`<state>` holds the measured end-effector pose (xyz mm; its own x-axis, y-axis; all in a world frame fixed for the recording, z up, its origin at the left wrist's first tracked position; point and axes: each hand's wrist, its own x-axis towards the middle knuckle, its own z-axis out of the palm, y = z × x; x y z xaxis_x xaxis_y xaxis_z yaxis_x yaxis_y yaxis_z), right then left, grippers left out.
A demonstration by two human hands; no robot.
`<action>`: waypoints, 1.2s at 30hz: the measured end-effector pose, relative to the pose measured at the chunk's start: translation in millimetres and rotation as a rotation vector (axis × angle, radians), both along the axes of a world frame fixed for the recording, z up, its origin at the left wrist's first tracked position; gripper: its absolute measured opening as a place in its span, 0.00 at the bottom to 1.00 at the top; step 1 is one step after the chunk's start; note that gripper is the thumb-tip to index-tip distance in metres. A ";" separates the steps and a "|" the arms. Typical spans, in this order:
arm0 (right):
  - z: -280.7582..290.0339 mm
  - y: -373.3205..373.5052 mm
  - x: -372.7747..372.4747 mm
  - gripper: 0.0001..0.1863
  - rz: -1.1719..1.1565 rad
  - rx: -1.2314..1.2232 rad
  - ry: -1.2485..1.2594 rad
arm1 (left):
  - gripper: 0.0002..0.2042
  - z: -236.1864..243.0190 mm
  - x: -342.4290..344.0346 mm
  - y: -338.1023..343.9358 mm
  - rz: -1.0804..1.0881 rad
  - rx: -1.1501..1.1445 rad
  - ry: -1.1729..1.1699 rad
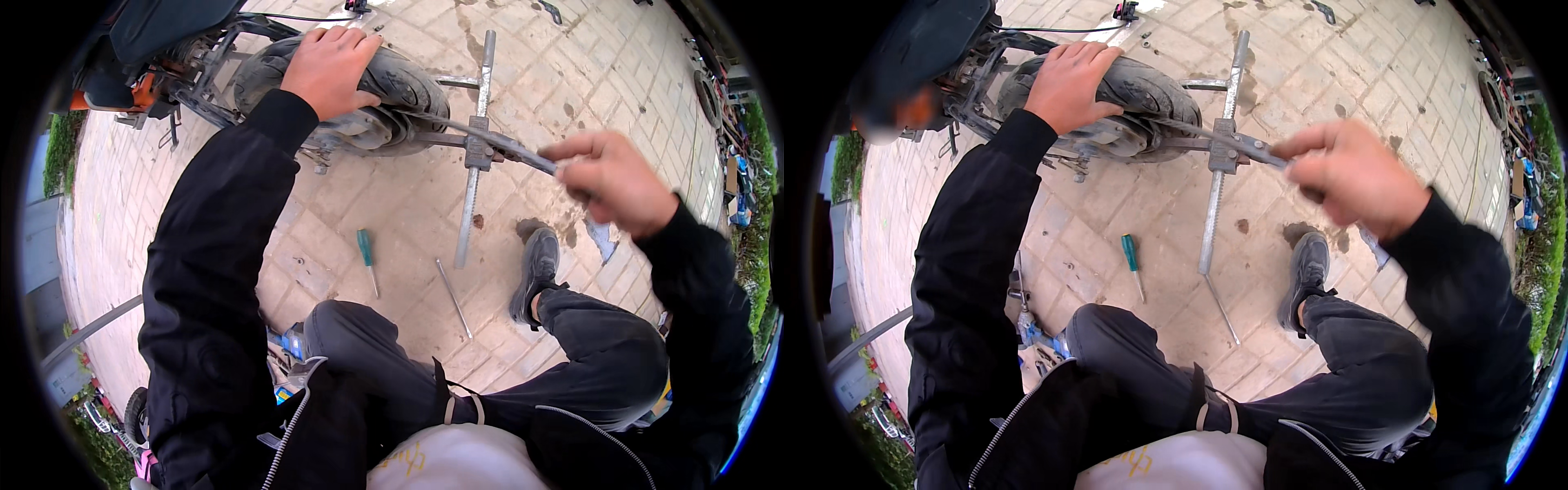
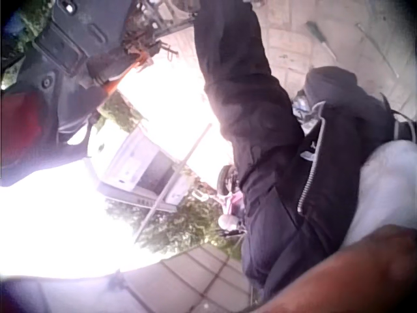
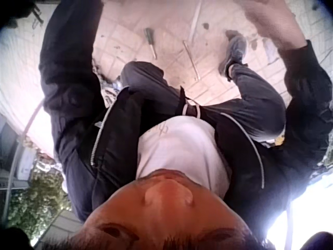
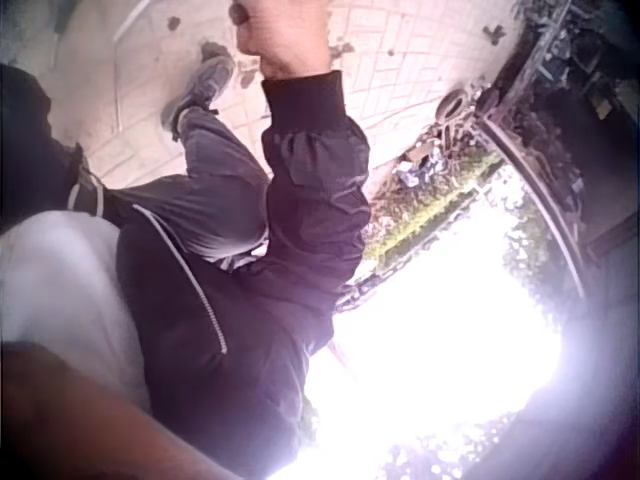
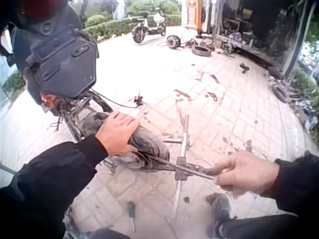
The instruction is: The person uses a tire changing tool to pry the tire bead off the rim of a scooter wheel. They then switch to a tire lever to continue separating the tire from the rim, working around the circumference of the wheel.
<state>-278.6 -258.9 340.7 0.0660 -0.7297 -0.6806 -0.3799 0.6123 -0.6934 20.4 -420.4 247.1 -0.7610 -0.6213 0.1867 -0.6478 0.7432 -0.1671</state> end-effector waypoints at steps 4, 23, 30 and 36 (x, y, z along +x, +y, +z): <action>-32.7 69.5 53.5 0.19 -0.174 -0.072 -0.079 | 0.35 -1.8 -1.0 -2.0 -0.026 -0.034 0.044; -86.1 126.0 139.8 0.17 -0.524 -0.283 -0.161 | 0.33 -4.8 -1.7 0.6 -0.008 -0.104 0.045; -59.4 94.4 63.4 0.20 -0.287 -0.112 -0.184 | 0.36 2.4 1.9 0.6 0.051 -0.024 -0.025; -29.1 61.4 -14.4 0.21 -0.052 -0.104 -0.063 | 0.36 2.1 -1.8 -1.2 0.013 -0.016 -0.035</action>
<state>-293.0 -197.5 311.6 0.0664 -0.7998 -0.5965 -0.3036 0.5533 -0.7757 18.6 -421.6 249.2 -0.7589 -0.6286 0.1705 -0.6513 0.7316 -0.2015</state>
